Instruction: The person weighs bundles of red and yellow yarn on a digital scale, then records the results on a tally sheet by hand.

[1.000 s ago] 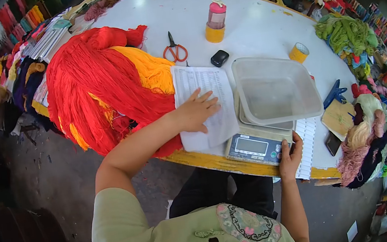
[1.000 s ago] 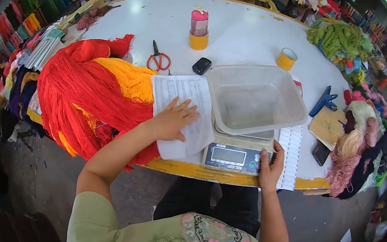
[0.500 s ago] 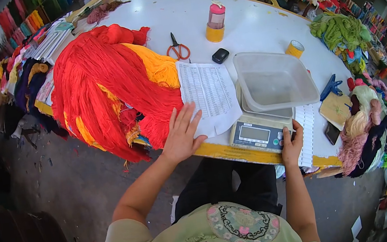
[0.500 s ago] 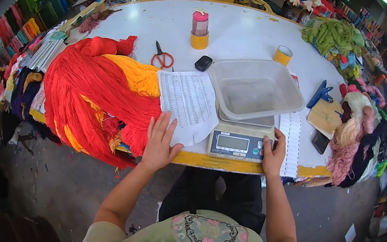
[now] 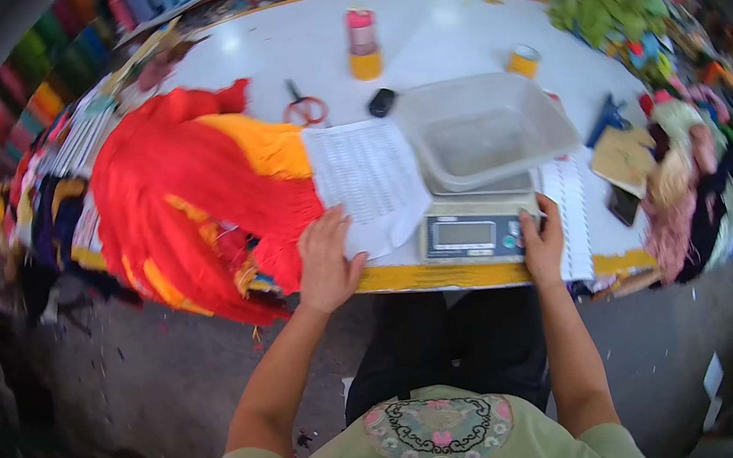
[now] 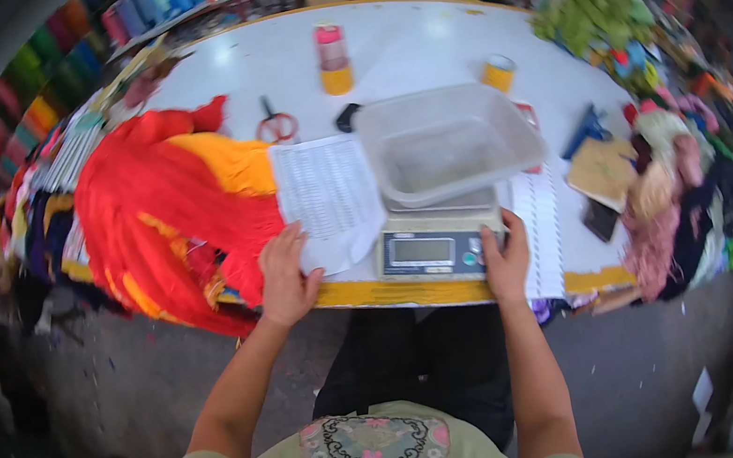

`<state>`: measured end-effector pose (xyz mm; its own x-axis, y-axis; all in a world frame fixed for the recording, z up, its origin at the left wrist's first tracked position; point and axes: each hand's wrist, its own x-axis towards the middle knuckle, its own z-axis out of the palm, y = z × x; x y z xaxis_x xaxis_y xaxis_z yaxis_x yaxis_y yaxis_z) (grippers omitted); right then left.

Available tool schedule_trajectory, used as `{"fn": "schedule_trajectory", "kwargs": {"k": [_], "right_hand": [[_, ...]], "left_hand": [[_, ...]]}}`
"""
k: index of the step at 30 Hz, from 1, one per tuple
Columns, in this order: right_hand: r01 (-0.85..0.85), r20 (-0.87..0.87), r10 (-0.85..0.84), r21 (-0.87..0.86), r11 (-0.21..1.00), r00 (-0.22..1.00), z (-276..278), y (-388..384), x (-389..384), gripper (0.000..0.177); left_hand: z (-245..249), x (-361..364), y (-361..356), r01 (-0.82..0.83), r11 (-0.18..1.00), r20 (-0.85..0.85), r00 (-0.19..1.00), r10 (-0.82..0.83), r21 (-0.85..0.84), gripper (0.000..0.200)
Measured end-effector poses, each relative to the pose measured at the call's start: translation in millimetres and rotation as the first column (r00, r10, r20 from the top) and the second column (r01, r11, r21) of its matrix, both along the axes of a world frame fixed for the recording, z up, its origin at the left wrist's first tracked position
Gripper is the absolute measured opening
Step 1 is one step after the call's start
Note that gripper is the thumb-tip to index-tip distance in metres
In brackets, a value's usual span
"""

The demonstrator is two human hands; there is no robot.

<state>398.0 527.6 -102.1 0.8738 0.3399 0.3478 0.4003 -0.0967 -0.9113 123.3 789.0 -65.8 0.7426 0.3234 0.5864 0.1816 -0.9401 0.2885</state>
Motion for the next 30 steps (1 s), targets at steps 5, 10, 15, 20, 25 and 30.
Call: {"fn": "schedule_trajectory", "kwargs": {"k": [5, 10, 15, 20, 25, 30], "right_hand": [[0.038, -0.077, -0.041, -0.037, 0.999, 0.996, 24, -1, -12, 0.042], [-0.013, -0.177, -0.004, -0.091, 0.996, 0.984, 35, -5, -12, 0.044], [0.045, 0.038, -0.04, -0.149, 0.988, 0.998, 22, -8, -3, 0.046], [0.02, -0.056, -0.026, -0.104, 0.994, 0.998, 10, -4, -4, 0.044], [0.146, 0.394, -0.038, -0.248, 0.958, 0.918, 28, -21, -7, 0.051], [0.321, 0.48, -0.138, -0.323, 0.891, 0.866, 39, -52, 89, 0.065]], "left_hand": [[-2, 7, -2, -0.003, 0.998, -0.019, 1.0, 0.004, 0.058, 0.06], [-5, 10, -1, -0.011, 0.994, -0.08, 0.997, 0.02, 0.108, 0.06], [-2, 16, -7, -0.021, 0.994, -0.104, 0.994, 0.032, 0.106, 0.063], [2, 18, -6, -0.077, 0.995, -0.114, 0.99, 0.083, 0.059, 0.063], [6, 10, -10, -0.108, 0.99, -0.089, 0.989, 0.116, 0.087, 0.061], [6, 11, -8, -0.1, 0.995, -0.102, 0.99, 0.101, 0.019, 0.062]]}}
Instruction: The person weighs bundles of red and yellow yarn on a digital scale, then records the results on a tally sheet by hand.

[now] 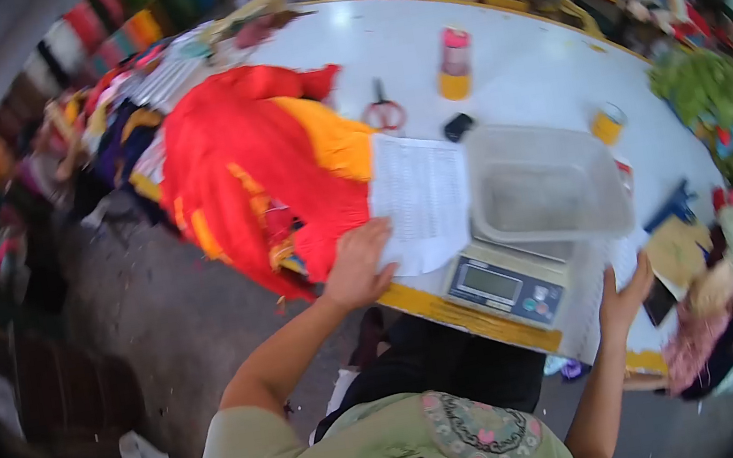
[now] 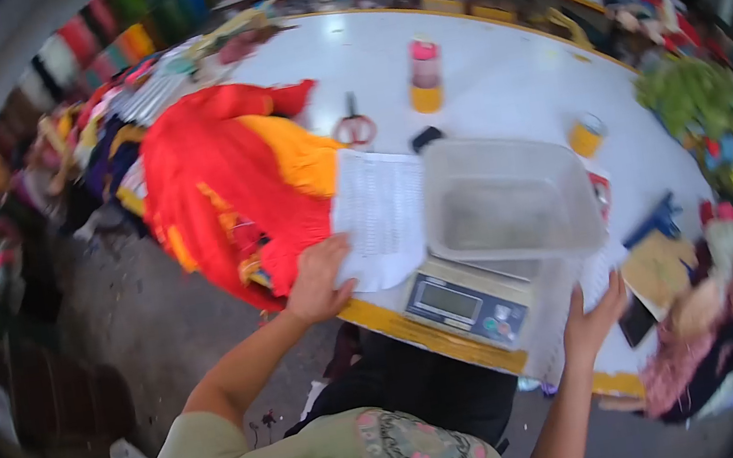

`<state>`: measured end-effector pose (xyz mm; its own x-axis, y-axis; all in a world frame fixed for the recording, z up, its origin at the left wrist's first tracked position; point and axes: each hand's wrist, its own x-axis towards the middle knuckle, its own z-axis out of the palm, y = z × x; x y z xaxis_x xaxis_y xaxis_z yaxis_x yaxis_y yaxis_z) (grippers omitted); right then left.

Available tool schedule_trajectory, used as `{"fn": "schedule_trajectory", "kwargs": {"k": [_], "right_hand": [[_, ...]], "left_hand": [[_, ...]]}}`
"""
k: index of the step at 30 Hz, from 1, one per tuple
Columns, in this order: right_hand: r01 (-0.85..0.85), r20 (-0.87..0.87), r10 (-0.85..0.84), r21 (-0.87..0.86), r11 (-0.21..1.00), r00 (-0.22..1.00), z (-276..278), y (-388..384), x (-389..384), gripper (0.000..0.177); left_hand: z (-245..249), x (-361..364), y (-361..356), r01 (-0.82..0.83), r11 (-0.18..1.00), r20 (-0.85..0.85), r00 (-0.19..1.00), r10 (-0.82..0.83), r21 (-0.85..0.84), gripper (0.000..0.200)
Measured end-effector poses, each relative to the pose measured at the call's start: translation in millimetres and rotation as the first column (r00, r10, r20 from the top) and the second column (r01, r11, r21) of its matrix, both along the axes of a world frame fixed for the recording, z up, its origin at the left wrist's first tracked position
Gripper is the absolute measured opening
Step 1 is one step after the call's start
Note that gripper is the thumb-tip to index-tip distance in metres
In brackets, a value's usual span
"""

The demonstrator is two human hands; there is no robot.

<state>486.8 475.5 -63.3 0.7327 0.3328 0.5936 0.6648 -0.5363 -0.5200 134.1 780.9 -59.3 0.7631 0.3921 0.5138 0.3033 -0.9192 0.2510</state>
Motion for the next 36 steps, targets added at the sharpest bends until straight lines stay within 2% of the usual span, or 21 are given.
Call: {"fn": "schedule_trajectory", "kwargs": {"k": [1, 2, 3, 4, 5, 6, 7, 9, 15, 16, 18, 20, 22, 24, 25, 28, 30, 33, 34, 35, 36], "right_hand": [[-0.001, -0.033, 0.0, -0.021, 1.0, 0.999, -13, -1, 34, 0.072], [0.04, -0.172, -0.044, -0.029, 0.999, 0.984, -16, 8, 57, 0.08], [0.061, -0.13, -0.062, -0.018, 0.998, 0.99, -43, 15, 86, 0.087], [0.054, -0.21, -0.071, -0.087, 0.995, 0.975, -34, 27, 88, 0.091], [0.028, -0.243, -0.055, -0.114, 0.993, 0.968, -28, 39, 91, 0.082], [-0.027, -0.155, 0.002, -0.16, 0.987, 0.988, -26, 48, 95, 0.065], [0.036, -0.175, -0.054, -0.101, 0.994, 0.983, -14, 57, 87, 0.05], [0.173, -0.239, -0.224, -0.217, 0.961, 0.945, 2, 64, 81, 0.046], [0.207, -0.418, -0.165, 0.057, 0.977, 0.894, 22, 28, 67, 0.052], [0.211, -0.393, -0.166, 0.074, 0.975, 0.904, 21, 13, 58, 0.058], [0.166, -0.428, 0.028, 0.408, 0.898, 0.903, -2, -22, 36, 0.058], [0.167, -0.459, 0.097, 0.502, 0.848, 0.883, 2, -68, -3, 0.055], [0.261, -0.428, -0.014, 0.527, 0.809, 0.904, 1, -110, -41, 0.049], [0.33, -0.3, -0.192, 0.525, 0.785, 0.934, -18, -145, -60, 0.047], [0.437, -0.326, -0.313, 0.448, 0.78, 0.892, -17, -155, -67, 0.051], [0.542, -0.215, -0.505, 0.182, 0.82, 0.836, -37, -184, -47, 0.06], [0.595, -0.063, -0.593, 0.018, 0.804, 0.803, -39, -186, -35, 0.062], [0.793, 0.428, -0.734, 0.061, 0.606, 0.527, 13, -143, -68, 0.061], [0.742, 0.399, -0.709, 0.098, 0.663, 0.581, 7, -136, -77, 0.051], [0.591, 0.098, -0.591, 0.029, 0.806, 0.801, -10, -135, -88, 0.046], [0.398, -0.22, -0.384, 0.024, 0.917, 0.897, -28, -133, -96, 0.041]], "left_hand": [[-5, 0, 4, 0.022, 1.0, 0.02, 1.0, -0.022, -0.011, 0.063], [-5, 2, 4, 0.009, 1.0, 0.027, 1.0, -0.009, -0.015, 0.064], [-6, 4, 4, 0.005, 1.0, 0.013, 1.0, -0.006, 0.029, 0.063], [-5, 5, 3, 0.007, 1.0, 0.023, 1.0, -0.008, 0.029, 0.063], [-7, 5, 3, 0.031, 0.998, 0.054, 0.998, -0.033, 0.048, 0.064], [-6, 6, 1, 0.04, 0.997, 0.058, 0.997, -0.043, 0.061, 0.064], [-6, 5, 0, 0.032, 0.997, 0.045, 0.998, -0.036, 0.068, 0.064], [-9, 4, 1, 0.044, 0.994, 0.032, 0.998, -0.048, 0.1, 0.061], [-12, 1, 3, 0.055, 0.995, 0.034, 0.998, -0.058, 0.08, 0.059], [-12, 1, 2, 0.056, 0.995, 0.033, 0.998, -0.059, 0.078, 0.06], [-12, 2, 3, 0.049, 0.996, 0.036, 0.998, -0.052, 0.077, 0.061], [-12, 3, 5, 0.056, 0.995, 0.04, 0.997, -0.06, 0.083, 0.061], [-12, 2, 4, 0.058, 0.995, 0.032, 0.998, -0.061, 0.078, 0.062], [-9, 5, 3, 0.069, 0.994, 0.038, 0.997, -0.072, 0.085, 0.062], [-9, 4, 2, 0.076, 0.993, 0.038, 0.996, -0.08, 0.091, 0.062], [-13, 3, 5, 0.092, 0.992, 0.037, 0.995, -0.096, 0.088, 0.061], [-13, 4, 3, 0.084, 0.992, 0.052, 0.995, -0.09, 0.093, 0.06], [-15, 0, 4, 0.079, 0.99, 0.055, 0.995, -0.086, 0.113, 0.061], [-15, 1, 3, 0.071, 0.991, 0.062, 0.995, -0.079, 0.116, 0.061], [-14, 2, 3, 0.072, 0.99, 0.058, 0.995, -0.079, 0.119, 0.061], [-12, 2, 2, 0.074, 0.99, 0.052, 0.995, -0.081, 0.12, 0.061]]}}
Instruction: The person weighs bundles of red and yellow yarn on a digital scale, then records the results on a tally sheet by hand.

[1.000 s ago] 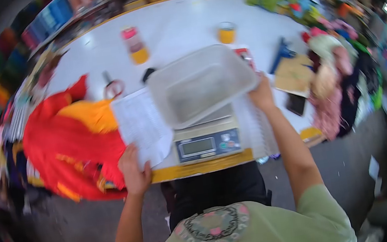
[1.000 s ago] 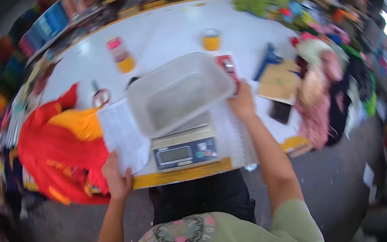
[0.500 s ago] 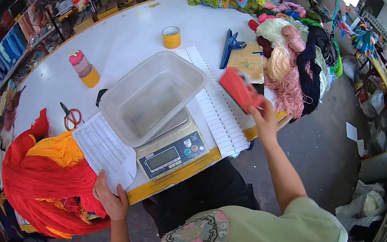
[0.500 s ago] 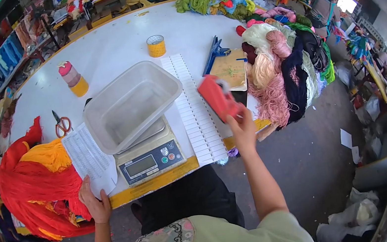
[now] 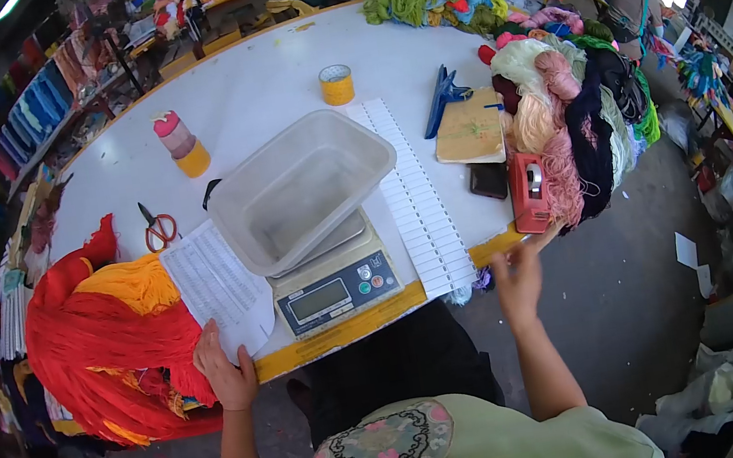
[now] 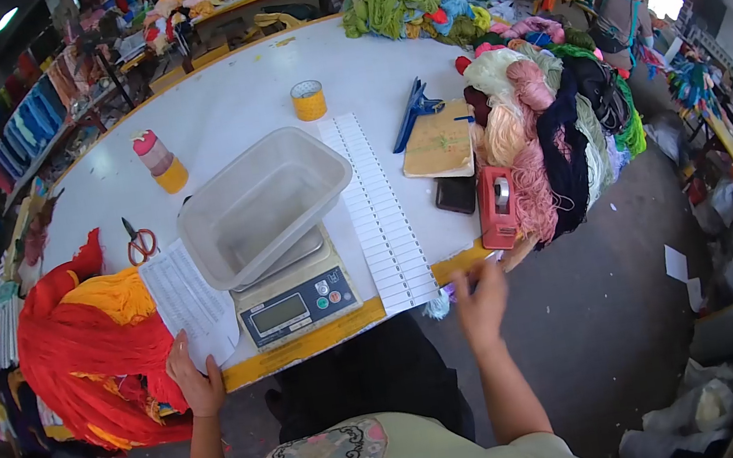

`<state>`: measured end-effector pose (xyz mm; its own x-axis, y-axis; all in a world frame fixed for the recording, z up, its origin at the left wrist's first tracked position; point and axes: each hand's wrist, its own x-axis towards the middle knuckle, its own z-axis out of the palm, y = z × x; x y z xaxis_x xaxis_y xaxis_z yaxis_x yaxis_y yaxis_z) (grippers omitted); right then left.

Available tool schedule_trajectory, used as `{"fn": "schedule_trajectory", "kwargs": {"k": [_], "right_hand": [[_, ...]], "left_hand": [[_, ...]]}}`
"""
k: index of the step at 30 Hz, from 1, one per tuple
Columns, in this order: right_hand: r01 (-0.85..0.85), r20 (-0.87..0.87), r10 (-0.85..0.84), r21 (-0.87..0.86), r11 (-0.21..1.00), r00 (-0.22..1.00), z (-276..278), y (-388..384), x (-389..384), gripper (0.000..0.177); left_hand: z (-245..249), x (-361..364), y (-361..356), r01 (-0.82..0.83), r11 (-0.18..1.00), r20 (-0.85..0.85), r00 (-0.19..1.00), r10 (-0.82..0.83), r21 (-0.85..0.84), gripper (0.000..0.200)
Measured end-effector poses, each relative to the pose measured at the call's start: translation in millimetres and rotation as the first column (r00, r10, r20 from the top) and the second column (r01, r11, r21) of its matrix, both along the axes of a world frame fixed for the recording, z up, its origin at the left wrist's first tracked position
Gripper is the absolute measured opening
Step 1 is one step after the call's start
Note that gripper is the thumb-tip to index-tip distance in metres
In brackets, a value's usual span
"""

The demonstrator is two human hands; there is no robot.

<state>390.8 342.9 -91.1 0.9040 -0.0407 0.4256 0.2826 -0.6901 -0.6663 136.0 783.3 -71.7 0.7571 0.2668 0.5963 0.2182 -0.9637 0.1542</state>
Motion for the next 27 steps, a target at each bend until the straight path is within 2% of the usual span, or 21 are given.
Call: {"fn": "schedule_trajectory", "kwargs": {"k": [1, 2, 5, 7, 9, 10, 13, 15, 17, 18, 19, 20, 21, 22, 23, 24, 25, 26, 27], "right_hand": [[-0.003, -0.162, 0.061, 0.337, 0.941, 0.985, -10, 17, -8, 0.035], [0.055, -0.292, 0.171, 0.63, 0.775, 0.941, -15, 31, -15, 0.03], [0.093, -0.437, 0.251, 0.628, 0.773, 0.864, -4, 26, -13, 0.023], [0.037, -0.402, 0.15, 0.419, 0.907, 0.903, -12, 27, -11, 0.031], [0.003, -0.335, 0.054, 0.169, 0.986, 0.941, -18, 24, -8, 0.041], [0.008, -0.243, -0.002, 0.025, 1.0, 0.97, 5, 34, -19, 0.049], [0.01, -0.26, -0.014, -0.018, 1.0, 0.965, 8, 36, -21, 0.052], [-0.036, -0.371, 0.136, 0.264, 0.964, 0.918, 8, 29, -22, 0.043], [-0.037, -0.426, 0.307, 0.535, 0.844, 0.851, 7, 14, -25, 0.037], [-0.111, -0.375, 0.277, 0.406, 0.907, 0.885, 4, -3, -27, 0.036], [-0.142, -0.351, 0.298, 0.407, 0.902, 0.887, 20, -20, -36, 0.037], [-0.202, -0.393, 0.311, 0.295, 0.934, 0.865, 27, -50, -41, 0.035], [-0.272, -0.46, 0.312, 0.151, 0.95, 0.831, 35, -84, -46, 0.031], [-0.294, -0.529, 0.209, -0.08, 0.953, 0.822, 66, -106, -58, 0.035], [-0.361, -0.599, 0.175, -0.204, 0.91, 0.781, 82, -134, -67, 0.035], [-0.394, -0.623, 0.06, -0.413, 0.821, 0.78, 102, -153, -77, 0.032], [-0.354, -0.669, -0.118, -0.525, 0.774, 0.734, 127, -160, -86, 0.029], [-0.32, -0.533, -0.131, -0.668, 0.672, 0.836, 134, -178, -97, 0.026], [-0.275, -0.478, -0.163, -0.715, 0.643, 0.863, 149, -187, -97, 0.026]], "left_hand": [[1, 0, -1, 0.003, 1.0, -0.008, 1.0, -0.003, 0.0, 0.061], [-1, -1, 0, 0.013, 1.0, 0.007, 1.0, -0.013, 0.004, 0.061], [-6, -1, 1, 0.028, 1.0, 0.033, 0.999, -0.028, 0.006, 0.061], [-4, -2, 1, 0.014, 1.0, 0.026, 1.0, -0.014, 0.008, 0.061], [-3, -1, 1, 0.03, 0.999, 0.028, 0.999, -0.031, 0.022, 0.061], [-4, -1, 1, 0.036, 0.999, 0.032, 0.999, -0.036, 0.025, 0.061], [-7, -2, 3, 0.039, 0.999, 0.039, 0.998, -0.039, 0.008, 0.062], [-4, -3, -1, 0.019, 1.0, 0.02, 1.0, -0.018, -0.024, 0.061], [5, -3, -5, 0.012, 0.999, 0.037, 0.999, -0.01, -0.045, 0.059], [8, -4, -8, 0.013, 0.998, 0.065, 0.998, -0.009, -0.057, 0.058], [11, -5, -12, 0.012, 0.997, 0.091, 0.996, -0.006, -0.072, 0.057], [15, -6, -16, 0.03, 0.996, 0.121, 0.992, -0.02, -0.083, 0.056], [20, -7, -21, 0.045, 0.994, 0.146, 0.989, -0.03, -0.099, 0.055], [22, -8, -28, 0.058, 0.991, 0.17, 0.985, -0.038, -0.119, 0.054], [23, -5, -37, 0.133, 0.982, 0.175, 0.979, -0.108, -0.138, 0.053], [24, 0, -49, 0.206, 0.966, 0.185, 0.967, -0.176, -0.158, 0.053], [24, 9, -64, 0.279, 0.943, 0.2, 0.949, -0.243, -0.18, 0.052], [24, 22, -83, 0.426, 0.879, 0.235, 0.896, -0.377, -0.216, 0.049], [26, 39, -103, 0.565, 0.789, 0.278, 0.819, -0.501, -0.241, 0.046]]}}
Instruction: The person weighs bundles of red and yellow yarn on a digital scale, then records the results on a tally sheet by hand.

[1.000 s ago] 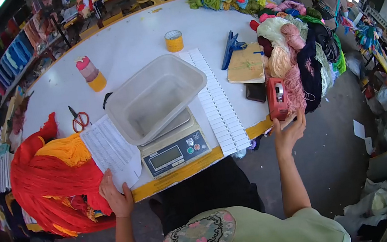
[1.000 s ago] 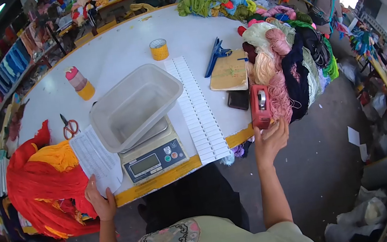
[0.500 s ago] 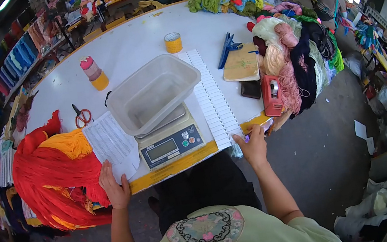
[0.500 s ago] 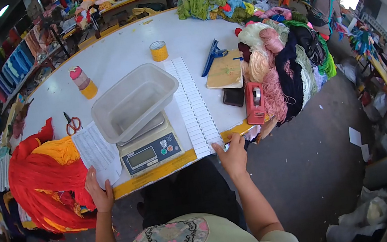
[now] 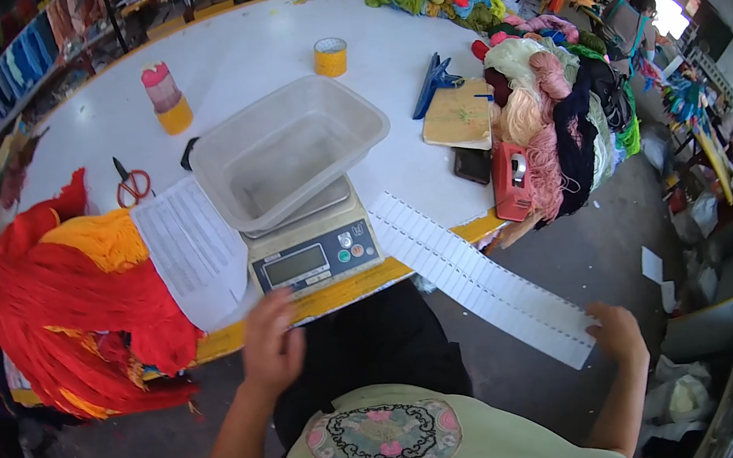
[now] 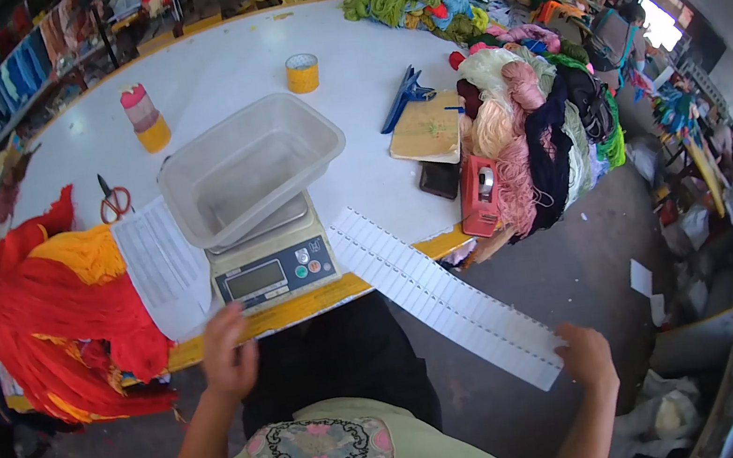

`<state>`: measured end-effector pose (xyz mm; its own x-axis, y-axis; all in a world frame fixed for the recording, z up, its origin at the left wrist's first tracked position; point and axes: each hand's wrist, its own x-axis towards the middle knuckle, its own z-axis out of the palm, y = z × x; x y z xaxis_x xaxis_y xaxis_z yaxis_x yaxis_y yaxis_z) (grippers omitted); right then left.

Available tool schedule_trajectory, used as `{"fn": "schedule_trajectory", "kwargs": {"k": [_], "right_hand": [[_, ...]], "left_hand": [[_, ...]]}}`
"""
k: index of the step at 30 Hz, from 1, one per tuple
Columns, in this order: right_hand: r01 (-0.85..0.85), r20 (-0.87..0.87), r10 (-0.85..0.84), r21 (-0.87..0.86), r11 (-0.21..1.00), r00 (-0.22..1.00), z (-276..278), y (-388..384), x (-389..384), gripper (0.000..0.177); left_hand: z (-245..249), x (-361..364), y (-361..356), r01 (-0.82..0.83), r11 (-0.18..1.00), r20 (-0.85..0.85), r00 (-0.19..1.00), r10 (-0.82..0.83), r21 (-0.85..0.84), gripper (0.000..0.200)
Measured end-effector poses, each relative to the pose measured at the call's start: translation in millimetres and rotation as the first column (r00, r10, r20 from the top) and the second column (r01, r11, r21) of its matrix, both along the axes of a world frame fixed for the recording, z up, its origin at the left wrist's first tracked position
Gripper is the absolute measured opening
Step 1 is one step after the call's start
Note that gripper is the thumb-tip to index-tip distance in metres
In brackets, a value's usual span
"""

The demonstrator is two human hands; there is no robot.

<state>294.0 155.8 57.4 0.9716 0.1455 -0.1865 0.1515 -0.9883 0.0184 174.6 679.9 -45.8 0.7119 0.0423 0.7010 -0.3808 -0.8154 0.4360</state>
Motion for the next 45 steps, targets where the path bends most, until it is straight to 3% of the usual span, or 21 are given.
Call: {"fn": "schedule_trajectory", "kwargs": {"k": [2, 4, 6, 10, 12, 14, 15, 20, 22, 24, 27, 30, 33, 35, 37, 41, 45], "right_hand": [[0.022, 0.115, -0.012, -0.084, 0.996, 0.993, 28, -11, -1, 0.026], [-0.057, 0.296, 0.109, -0.181, 0.982, 0.949, 61, -5, 15, 0.017], [-0.122, 0.499, 0.328, -0.401, 0.908, 0.802, 101, 3, 43, 0.008], [-0.085, 0.845, 0.382, -0.379, 0.922, 0.374, 178, 51, 101, 0.008], [-0.276, 0.83, 0.471, -0.397, 0.875, 0.3, 199, 89, 134, 0.007], [-0.463, 0.75, 0.571, -0.397, 0.793, 0.333, 200, 131, 174, 0.005], [-0.511, 0.717, 0.595, -0.38, 0.771, 0.365, 194, 156, 193, 0.005], [-0.74, 0.595, 0.732, -0.316, 0.593, 0.332, 119, 282, 284, 0.008], [-0.706, 0.521, 0.761, -0.363, 0.608, 0.388, 94, 326, 305, 0.011], [-0.652, 0.478, 0.761, -0.414, 0.636, 0.439, 73, 362, 329, 0.011], [-0.537, 0.612, 0.636, -0.374, 0.756, 0.47, 58, 396, 358, 0.023], [-0.472, 0.868, 0.355, -0.166, 0.866, 0.346, 45, 406, 365, 0.042], [-0.457, 0.748, 0.327, -0.036, 0.889, 0.577, 41, 386, 350, 0.062], [-0.493, 0.661, 0.37, 0.001, 0.87, 0.653, 31, 347, 332, 0.072], [-0.437, 0.469, 0.361, 0.061, 0.897, 0.806, 35, 296, 295, 0.074], [-0.294, 0.409, 0.205, 0.167, 0.941, 0.889, -9, 190, 263, 0.088], [-0.199, 0.333, 0.1, 0.276, 0.94, 0.938, -63, 145, 245, 0.097]], "left_hand": [[15, 29, -37, 0.266, 0.964, -0.106, 0.959, -0.264, 0.009, 0.039], [18, 64, -72, 0.451, 0.892, -0.04, 0.892, -0.45, 0.014, 0.036], [16, 91, -98, 0.486, 0.871, -0.042, 0.874, -0.484, 0.072, 0.038], [5, 124, -112, 0.465, 0.875, -0.079, 0.885, -0.459, 0.132, 0.039], [-11, 131, -111, 0.436, 0.879, -0.233, 0.891, -0.39, 0.194, 0.059], [-21, 131, -113, 0.386, 0.898, -0.294, 0.901, -0.318, 0.212, 0.069], [-30, 132, -112, 0.409, 0.871, -0.36, 0.883, -0.302, 0.273, 0.084], [-39, 129, -111, 0.407, 0.849, -0.273, 0.905, -0.326, 0.336, 0.096], [-42, 132, -111, 0.419, 0.842, -0.286, 0.899, -0.332, 0.338, 0.096], [-35, 132, -112, 0.362, 0.82, -0.3, 0.922, -0.245, 0.443, 0.078], [-41, 135, -115, 0.343, 0.842, -0.303, 0.926, -0.227, 0.416, 0.076], [-35, 135, -114, 0.328, 0.865, -0.301, 0.928, -0.219, 0.38, 0.077], [-29, 136, -116, 0.294, 0.879, -0.295, 0.937, -0.188, 0.374, 0.078], [-33, 135, -119, 0.278, 0.888, -0.29, 0.941, -0.175, 0.366, 0.078], [-36, 138, -120, 0.256, 0.89, -0.285, 0.947, -0.152, 0.378, 0.079], [-35, 139, -126, 0.214, 0.894, -0.294, 0.951, -0.098, 0.394, 0.081], [-34, 147, -149, 0.089, 0.95, -0.345, 0.938, 0.02, 0.298, 0.077]]}}
